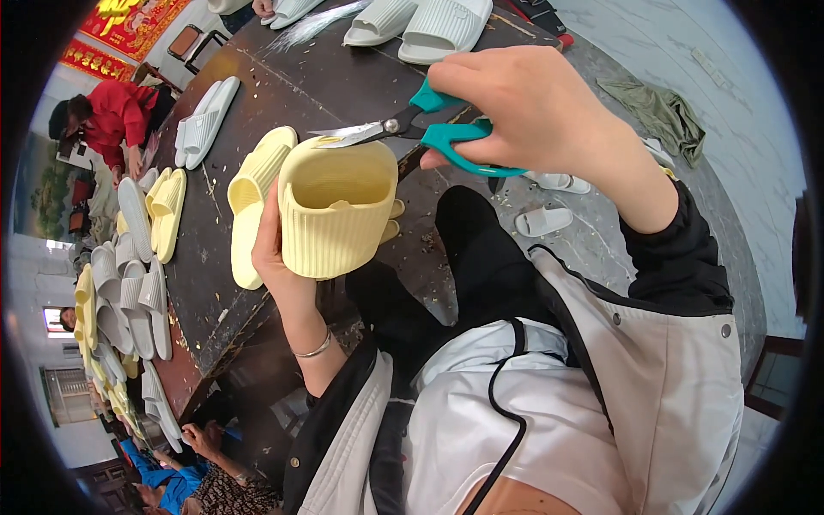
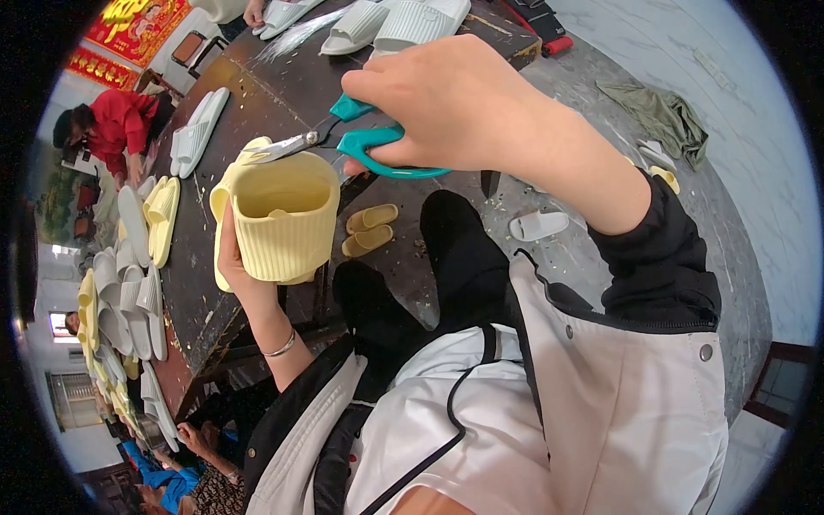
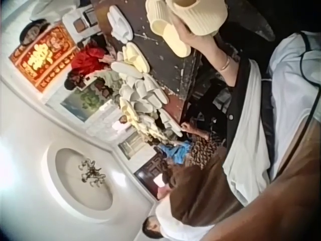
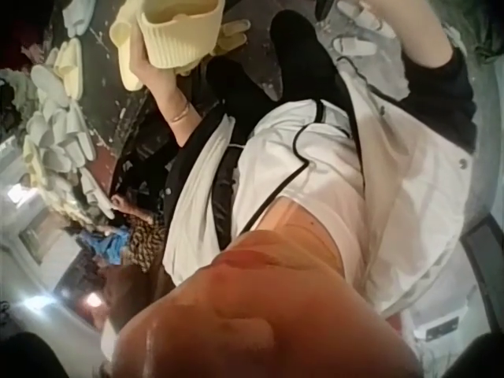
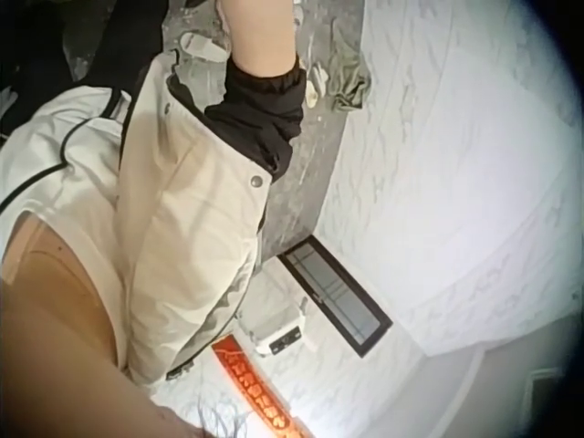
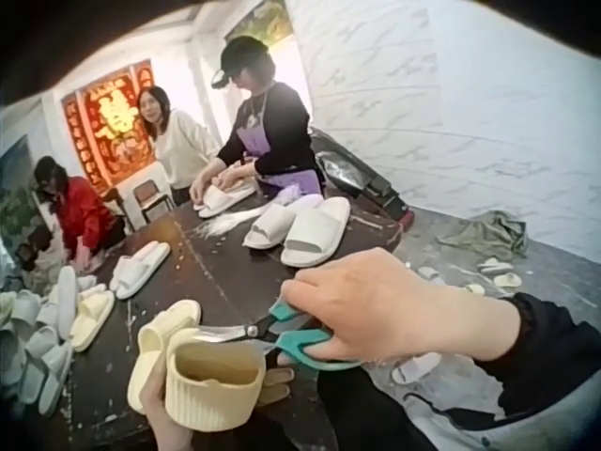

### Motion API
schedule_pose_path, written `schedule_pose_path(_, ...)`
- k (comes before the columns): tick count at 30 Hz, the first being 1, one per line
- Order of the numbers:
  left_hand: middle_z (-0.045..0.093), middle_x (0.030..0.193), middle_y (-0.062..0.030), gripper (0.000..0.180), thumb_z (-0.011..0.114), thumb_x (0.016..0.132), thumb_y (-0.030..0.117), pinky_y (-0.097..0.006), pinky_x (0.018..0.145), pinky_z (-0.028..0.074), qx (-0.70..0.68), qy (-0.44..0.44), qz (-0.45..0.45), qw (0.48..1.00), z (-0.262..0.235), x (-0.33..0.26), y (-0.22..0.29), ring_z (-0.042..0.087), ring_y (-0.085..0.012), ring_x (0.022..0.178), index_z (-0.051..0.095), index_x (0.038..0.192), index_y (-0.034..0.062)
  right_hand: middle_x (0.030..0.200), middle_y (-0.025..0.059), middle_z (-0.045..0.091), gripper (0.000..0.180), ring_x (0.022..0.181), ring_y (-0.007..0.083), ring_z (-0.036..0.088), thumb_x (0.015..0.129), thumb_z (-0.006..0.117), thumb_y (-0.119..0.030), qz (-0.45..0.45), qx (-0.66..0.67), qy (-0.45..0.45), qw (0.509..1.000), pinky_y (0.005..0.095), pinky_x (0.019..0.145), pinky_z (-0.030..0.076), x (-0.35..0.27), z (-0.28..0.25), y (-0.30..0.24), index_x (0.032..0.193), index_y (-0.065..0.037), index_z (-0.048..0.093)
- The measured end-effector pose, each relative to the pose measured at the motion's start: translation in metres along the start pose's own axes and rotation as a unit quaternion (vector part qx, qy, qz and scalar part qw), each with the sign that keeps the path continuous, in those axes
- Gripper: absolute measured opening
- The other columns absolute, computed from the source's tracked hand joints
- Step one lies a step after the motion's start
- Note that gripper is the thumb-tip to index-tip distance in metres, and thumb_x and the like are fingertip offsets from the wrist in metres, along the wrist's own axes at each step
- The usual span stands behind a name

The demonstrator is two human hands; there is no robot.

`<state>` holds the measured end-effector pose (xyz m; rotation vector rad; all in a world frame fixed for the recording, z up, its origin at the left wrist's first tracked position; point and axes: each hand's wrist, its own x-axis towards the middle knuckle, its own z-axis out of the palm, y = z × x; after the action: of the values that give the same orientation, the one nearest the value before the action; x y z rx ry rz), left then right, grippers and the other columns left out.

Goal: Trimming excess material from rubber slippers using scissors.

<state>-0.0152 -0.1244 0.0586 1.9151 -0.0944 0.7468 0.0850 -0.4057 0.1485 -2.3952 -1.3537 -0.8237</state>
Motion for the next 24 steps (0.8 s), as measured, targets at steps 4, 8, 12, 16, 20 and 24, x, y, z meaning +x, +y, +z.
schedule_pose_path(4,0.064,0.124,-0.0090,0.052,0.062,0.087,-0.003,-0.029,0.095,0.047,0.025,-0.007,0.006,1.000,-0.002,0.000,0.002,0.061,-0.0154,0.108,0.052,0.138,0.0013,0.075,0.0066,0.056,0.045,0.068,0.0265,0.060,0.072,0.081,-0.040,0.002,-0.006,-0.010,1.000,0.0354,0.057,0.046,0.000,-0.004,0.001,0.087,-0.007,0.055)
schedule_pose_path(8,0.062,0.126,-0.0096,0.050,0.058,0.091,-0.001,-0.029,0.093,0.049,0.038,-0.010,0.022,0.999,-0.003,0.000,0.002,0.062,-0.0157,0.108,0.048,0.140,0.0003,0.077,0.0069,0.057,0.045,0.069,0.0256,0.060,0.072,0.081,-0.040,0.097,0.094,-0.149,0.980,0.0353,0.057,0.046,0.009,-0.010,0.002,0.088,-0.007,0.055)
schedule_pose_path(12,0.064,0.123,-0.0088,0.051,0.061,0.088,-0.002,-0.028,0.092,0.048,0.019,-0.002,0.020,1.000,0.000,0.001,0.006,0.062,-0.0146,0.105,0.052,0.138,0.0005,0.082,0.0070,0.060,0.045,0.076,0.0254,0.064,0.076,0.076,-0.046,0.069,0.089,-0.059,0.992,0.0361,0.063,0.050,0.001,0.002,0.005,0.092,-0.007,0.057)
schedule_pose_path(16,0.066,0.121,-0.0082,0.051,0.064,0.085,-0.003,-0.027,0.091,0.047,0.020,0.000,0.012,1.000,0.000,0.002,0.008,0.061,-0.0135,0.103,0.055,0.135,0.0008,0.086,0.0063,0.061,0.046,0.080,0.0247,0.065,0.077,0.074,-0.048,-0.007,-0.009,0.020,1.000,0.0360,0.065,0.052,0.001,0.000,0.001,0.093,-0.008,0.058)
schedule_pose_path(20,0.066,0.120,-0.0080,0.050,0.064,0.085,-0.004,-0.027,0.090,0.047,0.023,0.002,0.015,1.000,-0.001,0.002,0.008,0.061,-0.0127,0.102,0.056,0.135,0.0013,0.084,0.0068,0.058,0.049,0.077,0.0258,0.063,0.072,0.079,-0.045,-0.030,-0.036,0.024,0.999,0.0366,0.063,0.048,0.001,0.000,0.003,0.093,-0.007,0.056)
schedule_pose_path(24,0.066,0.120,-0.0080,0.050,0.063,0.085,-0.004,-0.027,0.090,0.047,0.042,0.002,0.029,0.999,-0.003,0.002,0.008,0.061,-0.0125,0.102,0.056,0.135,0.0015,0.080,0.0070,0.056,0.050,0.074,0.0267,0.062,0.070,0.081,-0.044,-0.018,-0.019,-0.004,1.000,0.0367,0.060,0.047,0.000,-0.003,0.003,0.093,-0.007,0.056)
